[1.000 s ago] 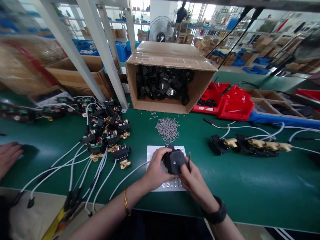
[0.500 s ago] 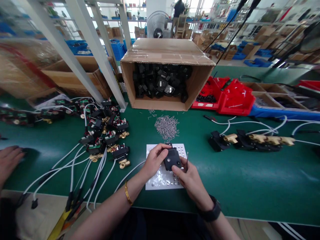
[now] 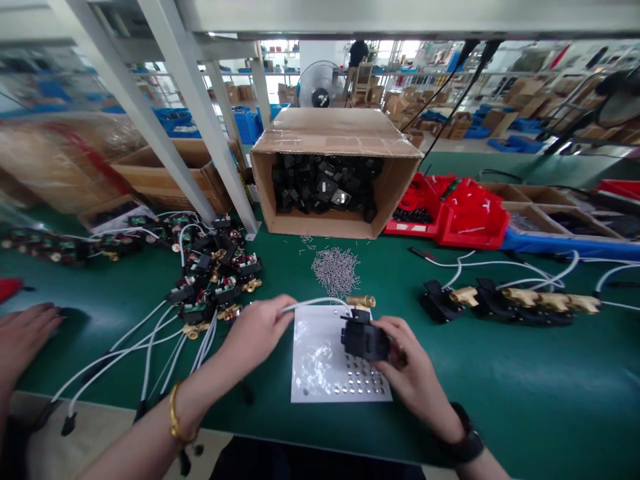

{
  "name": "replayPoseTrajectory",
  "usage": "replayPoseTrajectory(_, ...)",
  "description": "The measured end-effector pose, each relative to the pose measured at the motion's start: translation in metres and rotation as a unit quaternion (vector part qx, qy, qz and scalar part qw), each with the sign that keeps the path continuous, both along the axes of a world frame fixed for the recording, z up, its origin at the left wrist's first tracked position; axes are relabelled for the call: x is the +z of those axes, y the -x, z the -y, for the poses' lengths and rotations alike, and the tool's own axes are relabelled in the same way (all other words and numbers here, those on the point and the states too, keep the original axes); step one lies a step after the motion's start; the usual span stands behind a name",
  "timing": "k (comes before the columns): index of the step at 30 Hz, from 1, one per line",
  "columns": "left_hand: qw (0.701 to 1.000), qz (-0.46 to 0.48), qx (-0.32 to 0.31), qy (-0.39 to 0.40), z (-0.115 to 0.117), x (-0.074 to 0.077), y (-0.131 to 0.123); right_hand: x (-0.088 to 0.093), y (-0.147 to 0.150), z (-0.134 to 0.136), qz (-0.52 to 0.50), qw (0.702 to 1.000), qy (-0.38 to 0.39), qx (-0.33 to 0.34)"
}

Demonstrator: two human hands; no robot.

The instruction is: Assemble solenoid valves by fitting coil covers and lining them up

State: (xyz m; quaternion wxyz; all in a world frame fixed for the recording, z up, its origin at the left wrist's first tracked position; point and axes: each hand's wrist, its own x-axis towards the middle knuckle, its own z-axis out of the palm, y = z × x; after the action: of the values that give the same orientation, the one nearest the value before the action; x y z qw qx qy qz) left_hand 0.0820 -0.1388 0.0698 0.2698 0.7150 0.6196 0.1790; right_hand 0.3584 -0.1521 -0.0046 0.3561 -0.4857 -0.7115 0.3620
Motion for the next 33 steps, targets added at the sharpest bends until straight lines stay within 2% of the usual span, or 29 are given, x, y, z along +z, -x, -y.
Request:
replayPoseTrajectory(2, 0.978, -0.118, 0.054, -0.164, -0.021, 0.015, 0.004, -0.006, 0.002, -0.008, 0.17, 0.975, -0.144, -0.002)
replayPoseTrajectory(4, 0.93, -0.179, 0.123, -0.297, -0.045, 0.023, 0.0, -0.014, 0.01, -0.013, 0.286, 0.924, -0.252, 0.018)
replayPoseTrajectory(5, 0.907, -0.192, 0.162, -0.339, -0.055, 0.024, -0.004, -0.017, 0.014, -0.013, 0.326, 0.9, -0.288, 0.033)
replayPoseTrajectory(7, 0.888, -0.183, 0.23, -0.355, -0.072, 0.019, -0.012, -0.022, 0.022, -0.008, 0.371, 0.865, -0.33, 0.064)
replayPoseTrajectory(9, 0.918, -0.12, 0.256, -0.278, -0.08, 0.005, -0.018, -0.024, 0.025, 0.004, 0.389, 0.853, -0.337, 0.09)
replayPoseTrajectory(12, 0.965, -0.006, 0.225, -0.137, -0.078, -0.026, -0.024, -0.022, 0.022, 0.023, 0.369, 0.871, -0.3, 0.122)
replayPoseTrajectory(14, 0.977, 0.03, 0.189, -0.091, -0.07, -0.047, -0.029, -0.02, 0.013, 0.025, 0.296, 0.909, -0.271, 0.11)
replayPoseTrajectory(17, 0.987, 0.054, 0.148, -0.047, -0.059, -0.074, -0.039, -0.016, -0.002, -0.002, 0.189, 0.967, -0.171, -0.012)
replayPoseTrajectory(19, 0.99, 0.056, 0.126, -0.025, -0.059, -0.086, -0.046, -0.013, -0.008, -0.035, 0.213, 0.972, -0.057, -0.079)
replayPoseTrajectory(22, 0.994, 0.047, 0.094, -0.014, -0.07, -0.093, -0.056, -0.014, -0.001, -0.084, 0.243, 0.965, -0.021, -0.095)
replayPoseTrajectory(25, 0.998, 0.038, 0.054, -0.013, -0.081, -0.093, -0.063, -0.02, 0.016, -0.112, 0.262, 0.96, -0.007, -0.097)
replayPoseTrajectory(29, 0.999, 0.039, 0.019, -0.007, -0.087, -0.094, -0.066, -0.024, 0.03, -0.118, 0.268, 0.96, 0.014, -0.084)
replayPoseTrajectory(33, 0.997, 0.079, 0.026, 0.002, -0.087, -0.097, -0.065, -0.016, 0.017, -0.099, 0.238, 0.968, 0.03, -0.077)
